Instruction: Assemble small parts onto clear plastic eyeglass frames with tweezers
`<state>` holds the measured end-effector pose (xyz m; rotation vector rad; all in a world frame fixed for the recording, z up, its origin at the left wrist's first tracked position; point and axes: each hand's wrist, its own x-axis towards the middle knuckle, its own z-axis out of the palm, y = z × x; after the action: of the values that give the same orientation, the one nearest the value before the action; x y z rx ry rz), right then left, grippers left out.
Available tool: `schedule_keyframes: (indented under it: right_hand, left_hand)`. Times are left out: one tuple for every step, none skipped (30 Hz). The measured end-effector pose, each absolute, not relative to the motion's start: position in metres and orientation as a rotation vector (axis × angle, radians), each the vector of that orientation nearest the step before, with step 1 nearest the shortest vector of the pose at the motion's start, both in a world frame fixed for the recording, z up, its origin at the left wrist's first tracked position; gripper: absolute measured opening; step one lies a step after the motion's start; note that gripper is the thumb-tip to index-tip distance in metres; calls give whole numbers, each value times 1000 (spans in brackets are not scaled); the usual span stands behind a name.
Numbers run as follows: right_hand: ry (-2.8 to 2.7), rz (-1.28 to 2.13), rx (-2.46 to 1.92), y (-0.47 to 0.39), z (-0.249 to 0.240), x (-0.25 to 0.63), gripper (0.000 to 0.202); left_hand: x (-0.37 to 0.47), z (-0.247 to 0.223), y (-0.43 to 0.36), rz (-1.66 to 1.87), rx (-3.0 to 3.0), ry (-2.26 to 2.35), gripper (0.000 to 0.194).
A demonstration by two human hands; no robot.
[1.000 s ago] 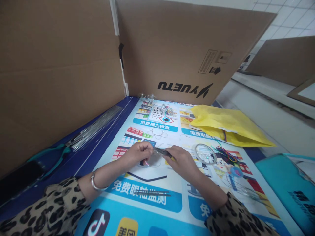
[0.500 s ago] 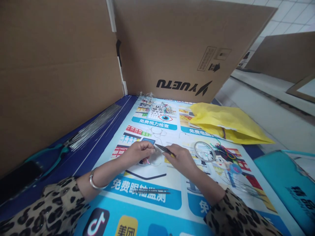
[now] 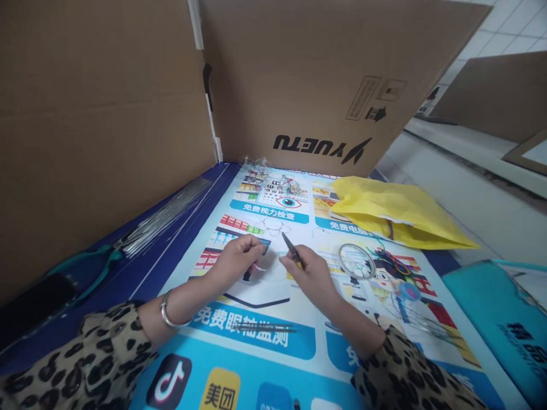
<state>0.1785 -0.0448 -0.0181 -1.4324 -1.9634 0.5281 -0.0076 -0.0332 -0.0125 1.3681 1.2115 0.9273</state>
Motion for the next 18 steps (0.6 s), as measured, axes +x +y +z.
schedule_keyframes:
  right_hand:
    - [-1922,534,-1423,-47,-18,175,22]
    - [-1903,524,-1408,-49,-18,172,23]
    - [-1903,502,-1390,-51,-18,168,24]
    - [-1916,473,-1369,-53,-18,165,25]
    - [-1931,442,-1351,-54,-19,162,26]
    - [-1947,415,-1335,-55,-19,160,26]
    - [-1959,394,-1324,-55,-20,158,26]
    - [-1965,378,-1320,-55,-20,156,26]
    - [-1962,367,-1324,-56,-20,155,26]
    - [-1955,362,-1336,-56,-21,155,26]
    - [-1943,358,-1353,-56,-21,154,27]
    - [-1929,354,-1371,-56,-21,154,27]
    - [-1914,349,-1388,-56,-22,154,28]
    - [-1901,345,-1403,-56,-22,154,28]
    - [-1889,340,-1414,-56,-23,154,29]
    - [-1880,337,-1423,-55,-23,154,30]
    - [-1873,334,-1430,-55,-24,154,31]
    - [-1869,331,-1438,-55,-25,154,32]
  left_hand:
    - [-7,-12,-34,973,1365,1248,24]
    - [-6,-12,-34,1007,1366,1283,24]
    - [-5,-12,-35,1032,1369,1314,24]
    - [-4,-12,-36,1053,1371,1337,23]
    - [-3,-12,-37,1072,1371,1349,23]
    - [-2,-13,-38,1090,1369,1353,23]
    - [-1,-13,-39,1107,1363,1351,23]
    - [0,-14,-40,1120,1354,1347,23]
    - [1,-14,-40,1129,1344,1345,23]
    - [2,-15,-41,1133,1336,1346,23]
    - [3,-15,-42,1135,1331,1350,23]
    - [3,-15,-42,1134,1329,1357,24]
    - [4,-15,-43,1131,1331,1362,24]
    - [4,-15,-43,1127,1333,1366,25]
    - [5,-15,-44,1123,1335,1366,25]
    - [5,-15,-45,1122,1334,1363,25]
    - [6,-15,-45,1122,1330,1355,25]
    - [6,-15,-46,1125,1320,1346,25]
